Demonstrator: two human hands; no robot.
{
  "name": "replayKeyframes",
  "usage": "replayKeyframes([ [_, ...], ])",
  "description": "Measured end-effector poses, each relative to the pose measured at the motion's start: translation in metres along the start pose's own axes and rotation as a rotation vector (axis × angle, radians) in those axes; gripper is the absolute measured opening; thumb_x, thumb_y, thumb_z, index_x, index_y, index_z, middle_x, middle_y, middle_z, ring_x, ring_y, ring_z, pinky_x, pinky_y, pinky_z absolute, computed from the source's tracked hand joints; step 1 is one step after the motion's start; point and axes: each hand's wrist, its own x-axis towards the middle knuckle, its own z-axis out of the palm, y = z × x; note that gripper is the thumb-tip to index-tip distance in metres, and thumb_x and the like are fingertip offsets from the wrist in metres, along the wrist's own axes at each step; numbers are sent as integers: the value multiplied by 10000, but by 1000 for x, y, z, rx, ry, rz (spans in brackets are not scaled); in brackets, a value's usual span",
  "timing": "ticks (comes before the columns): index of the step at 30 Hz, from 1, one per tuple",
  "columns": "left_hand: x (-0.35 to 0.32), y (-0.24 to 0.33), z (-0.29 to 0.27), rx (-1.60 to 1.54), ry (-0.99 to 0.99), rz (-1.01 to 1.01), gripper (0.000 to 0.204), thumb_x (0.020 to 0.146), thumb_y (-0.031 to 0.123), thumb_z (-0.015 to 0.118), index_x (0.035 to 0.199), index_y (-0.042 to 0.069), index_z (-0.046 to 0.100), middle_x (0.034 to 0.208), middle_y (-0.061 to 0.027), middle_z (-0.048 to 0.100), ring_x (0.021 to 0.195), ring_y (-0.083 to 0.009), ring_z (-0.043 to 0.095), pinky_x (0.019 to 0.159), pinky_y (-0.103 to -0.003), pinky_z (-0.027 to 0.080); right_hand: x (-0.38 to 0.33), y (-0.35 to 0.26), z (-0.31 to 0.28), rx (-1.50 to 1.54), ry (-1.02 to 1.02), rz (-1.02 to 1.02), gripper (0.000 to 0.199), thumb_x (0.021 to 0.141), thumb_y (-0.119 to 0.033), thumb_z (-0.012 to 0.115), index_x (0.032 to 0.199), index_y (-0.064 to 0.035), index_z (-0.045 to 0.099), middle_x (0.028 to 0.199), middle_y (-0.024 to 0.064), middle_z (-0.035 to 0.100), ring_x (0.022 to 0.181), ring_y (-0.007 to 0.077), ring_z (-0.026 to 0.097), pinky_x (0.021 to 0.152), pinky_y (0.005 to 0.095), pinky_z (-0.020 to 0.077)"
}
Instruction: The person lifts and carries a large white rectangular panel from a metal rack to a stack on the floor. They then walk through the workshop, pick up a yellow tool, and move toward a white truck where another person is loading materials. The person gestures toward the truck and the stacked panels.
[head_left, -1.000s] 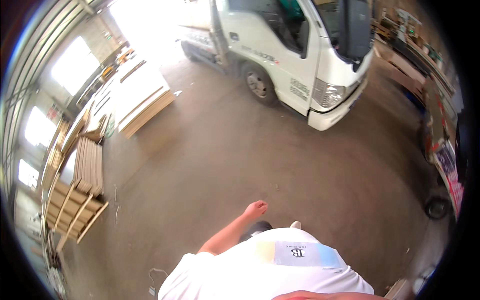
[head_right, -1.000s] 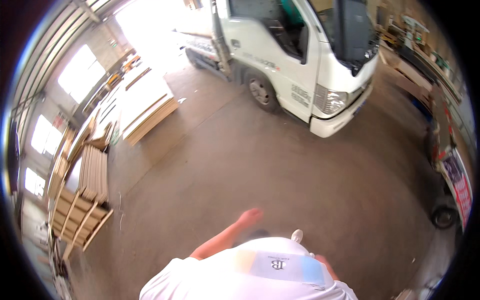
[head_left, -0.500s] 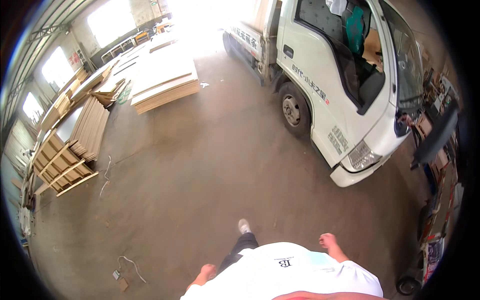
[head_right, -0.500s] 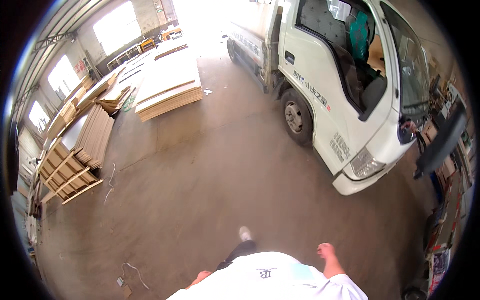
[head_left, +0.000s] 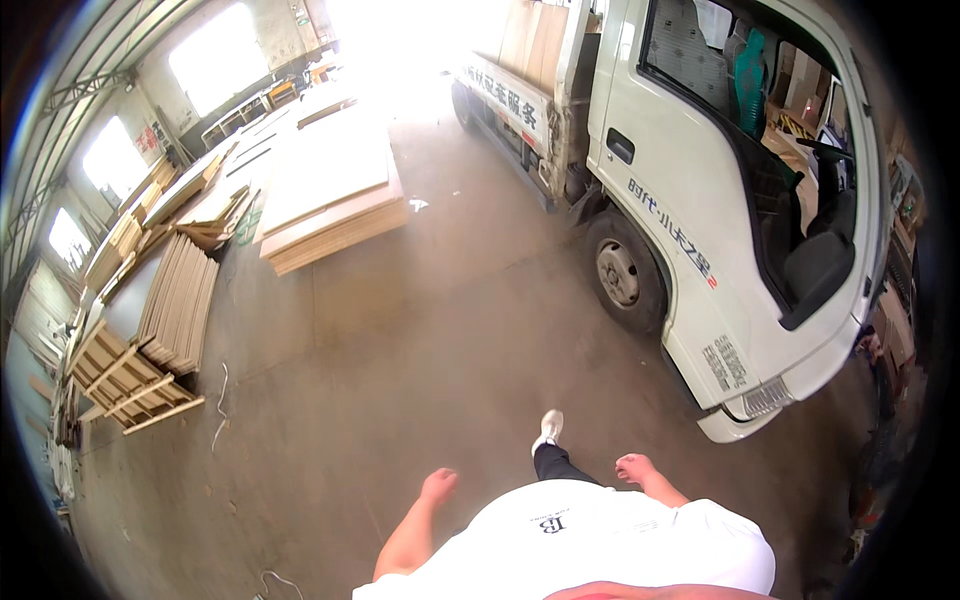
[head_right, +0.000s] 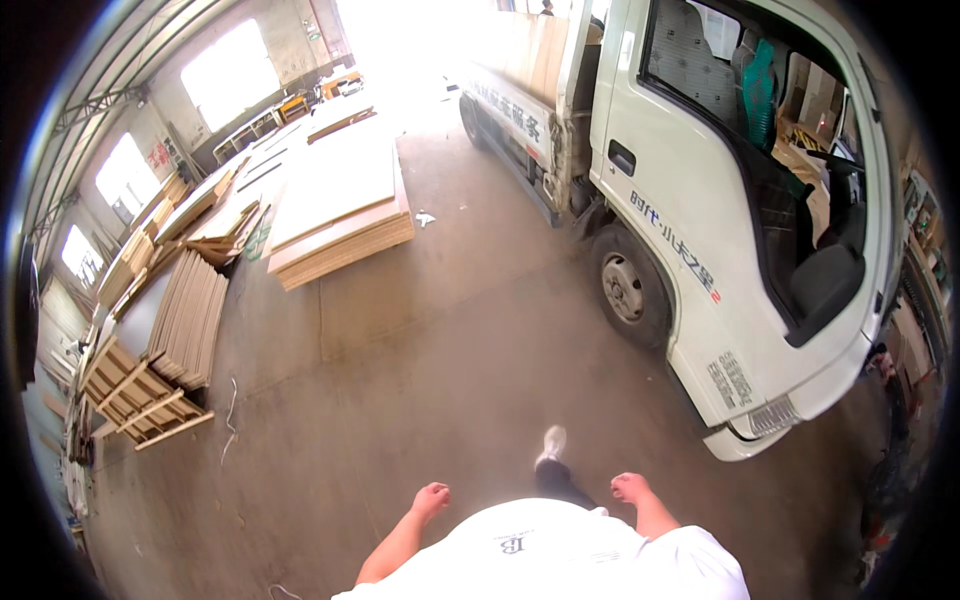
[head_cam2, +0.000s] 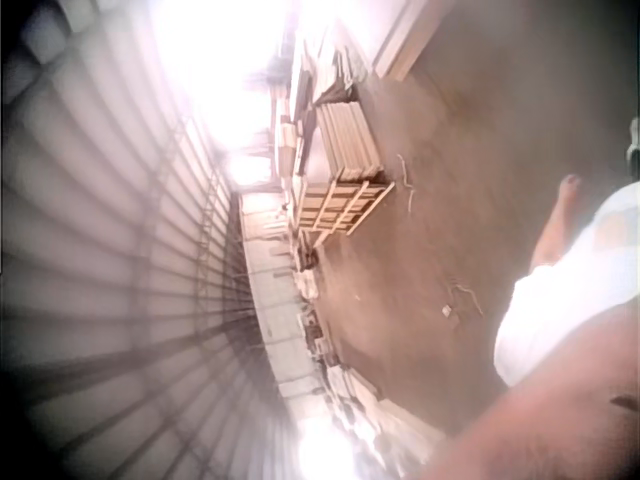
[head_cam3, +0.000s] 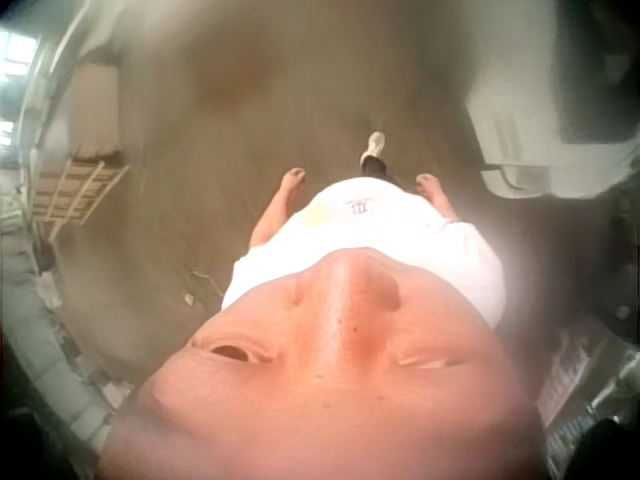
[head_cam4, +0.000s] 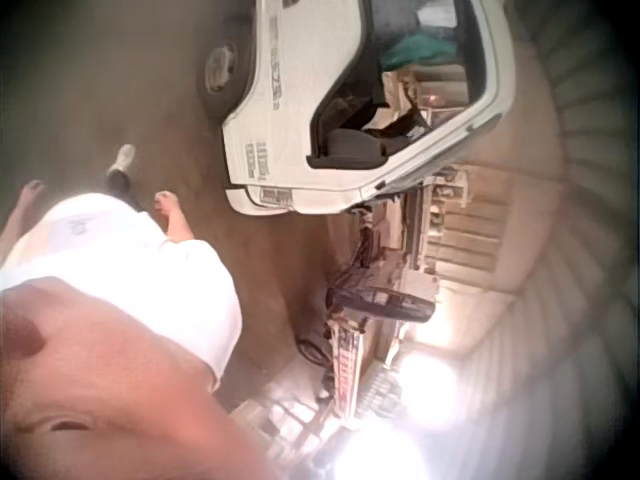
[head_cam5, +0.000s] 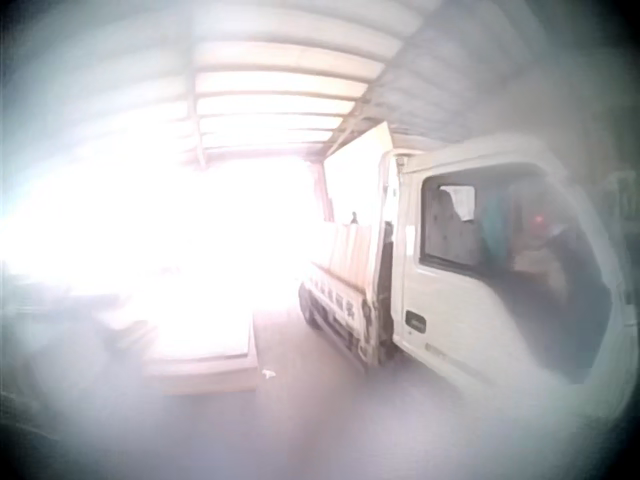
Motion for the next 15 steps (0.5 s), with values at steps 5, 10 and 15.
replayKeyframes([
  [5,116,66,-31,24,11,-45,326,917,305,608,1138,82,695,1001,-69,728,871,-198,684,797,-358,547,131,-73,8,-105,-122,-55,121,845,-153,659,921,-89,728,906,35,711,754,135,668,637,286,498],
  [10,131,134,-51,99,-11,-186,360,933,295,629,1183,41,681,1127,-112,706,1068,-236,652,905,-352,508,162,-245,7,152,-462,124,154,832,-187,696,942,-84,733,944,82,716,894,224,685,771,373,519],
  [15,240,204,-62,-56,-84,-238,366,930,295,635,1203,54,677,1142,-115,698,1060,-258,651,907,-362,502,346,-387,-45,-1431,-245,-822,191,893,-243,651,1015,-123,737,999,66,735,936,183,687,751,357,554],
])
